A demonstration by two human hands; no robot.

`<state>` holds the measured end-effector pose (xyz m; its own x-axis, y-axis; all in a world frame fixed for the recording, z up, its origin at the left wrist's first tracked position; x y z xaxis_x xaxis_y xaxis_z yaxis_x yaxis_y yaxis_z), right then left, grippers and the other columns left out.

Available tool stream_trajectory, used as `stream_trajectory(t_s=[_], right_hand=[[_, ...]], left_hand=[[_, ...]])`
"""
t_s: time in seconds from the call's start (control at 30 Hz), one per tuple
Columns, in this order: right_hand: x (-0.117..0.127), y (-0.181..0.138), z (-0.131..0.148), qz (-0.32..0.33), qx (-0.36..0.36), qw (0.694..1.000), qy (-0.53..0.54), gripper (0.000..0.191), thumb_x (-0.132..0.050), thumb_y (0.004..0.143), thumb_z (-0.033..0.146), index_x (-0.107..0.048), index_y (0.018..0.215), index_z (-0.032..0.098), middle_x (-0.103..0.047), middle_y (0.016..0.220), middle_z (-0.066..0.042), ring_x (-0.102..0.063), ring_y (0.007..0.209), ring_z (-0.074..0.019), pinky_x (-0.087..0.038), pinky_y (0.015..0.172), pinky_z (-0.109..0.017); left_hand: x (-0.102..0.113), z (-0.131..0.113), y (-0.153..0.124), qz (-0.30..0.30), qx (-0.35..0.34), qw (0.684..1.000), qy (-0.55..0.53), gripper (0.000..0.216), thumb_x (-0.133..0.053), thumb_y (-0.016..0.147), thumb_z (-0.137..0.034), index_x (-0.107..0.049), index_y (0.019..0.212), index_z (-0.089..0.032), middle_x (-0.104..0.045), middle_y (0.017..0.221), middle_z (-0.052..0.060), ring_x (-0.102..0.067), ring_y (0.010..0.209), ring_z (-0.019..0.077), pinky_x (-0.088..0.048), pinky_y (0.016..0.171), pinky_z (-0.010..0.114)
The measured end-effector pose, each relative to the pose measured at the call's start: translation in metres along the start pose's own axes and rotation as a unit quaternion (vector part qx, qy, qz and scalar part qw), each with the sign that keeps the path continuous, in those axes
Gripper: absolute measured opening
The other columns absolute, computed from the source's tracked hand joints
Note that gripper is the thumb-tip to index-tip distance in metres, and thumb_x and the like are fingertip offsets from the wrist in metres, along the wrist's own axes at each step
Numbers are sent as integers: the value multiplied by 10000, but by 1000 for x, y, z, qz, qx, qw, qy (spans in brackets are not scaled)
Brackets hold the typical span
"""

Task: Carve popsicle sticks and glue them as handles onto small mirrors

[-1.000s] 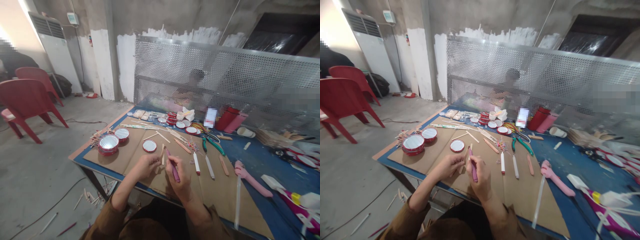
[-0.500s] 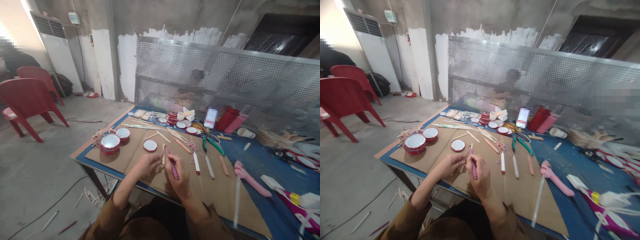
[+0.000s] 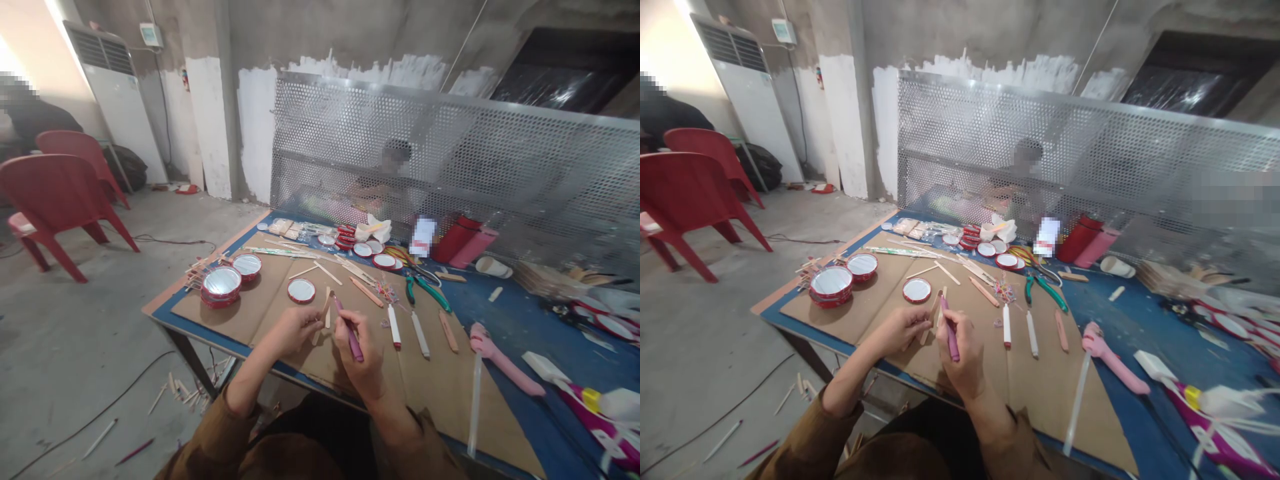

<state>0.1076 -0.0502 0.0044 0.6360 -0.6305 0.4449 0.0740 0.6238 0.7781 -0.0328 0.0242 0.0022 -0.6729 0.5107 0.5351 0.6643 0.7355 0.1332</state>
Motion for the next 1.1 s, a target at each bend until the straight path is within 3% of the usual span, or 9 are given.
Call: stream_trajectory(t_s=[0.5, 0.77, 1.1], right_hand=[[0, 1, 0, 16, -4, 1000, 3, 181, -494, 854, 165, -526, 1028, 201, -619, 893, -47, -609, 838, -151, -503, 757, -272], [4, 0, 1, -18, -21, 1000, -4, 177, -501, 849, 163, -541, 1019, 196, -625, 866, -38, -612, 799, -139, -504, 744, -260], [2, 2, 4, 12, -1, 1000, 6, 159, -500, 845, 159, -538, 995, 197, -618, 839, -36, -610, 781, -144, -506, 723, -267]], left_hand=[[0, 0, 1, -4, -6, 1000, 10, 212, -462, 828, -272, -524, 667, -150, -479, 544, -54, -418, 546, 76, -303, 523, 161], [1, -2, 0, -1, 8, 1000, 15, 233, -452, 834, -280, -500, 646, -151, -438, 542, -59, -391, 553, 74, -296, 525, 161], [0, -1, 0, 4, 14, 1000, 5, 217, -454, 833, -290, -529, 682, -154, -456, 525, -59, -394, 503, 66, -288, 475, 150]])
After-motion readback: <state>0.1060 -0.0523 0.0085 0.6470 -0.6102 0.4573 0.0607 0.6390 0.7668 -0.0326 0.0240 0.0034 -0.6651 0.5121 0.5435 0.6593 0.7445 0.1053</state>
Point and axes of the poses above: each hand's wrist, its own y-axis towards the middle knuckle, its own x-axis out of the back of the hand, z = x × y, the point moved 1 cm from there along y, towards the middle knuckle
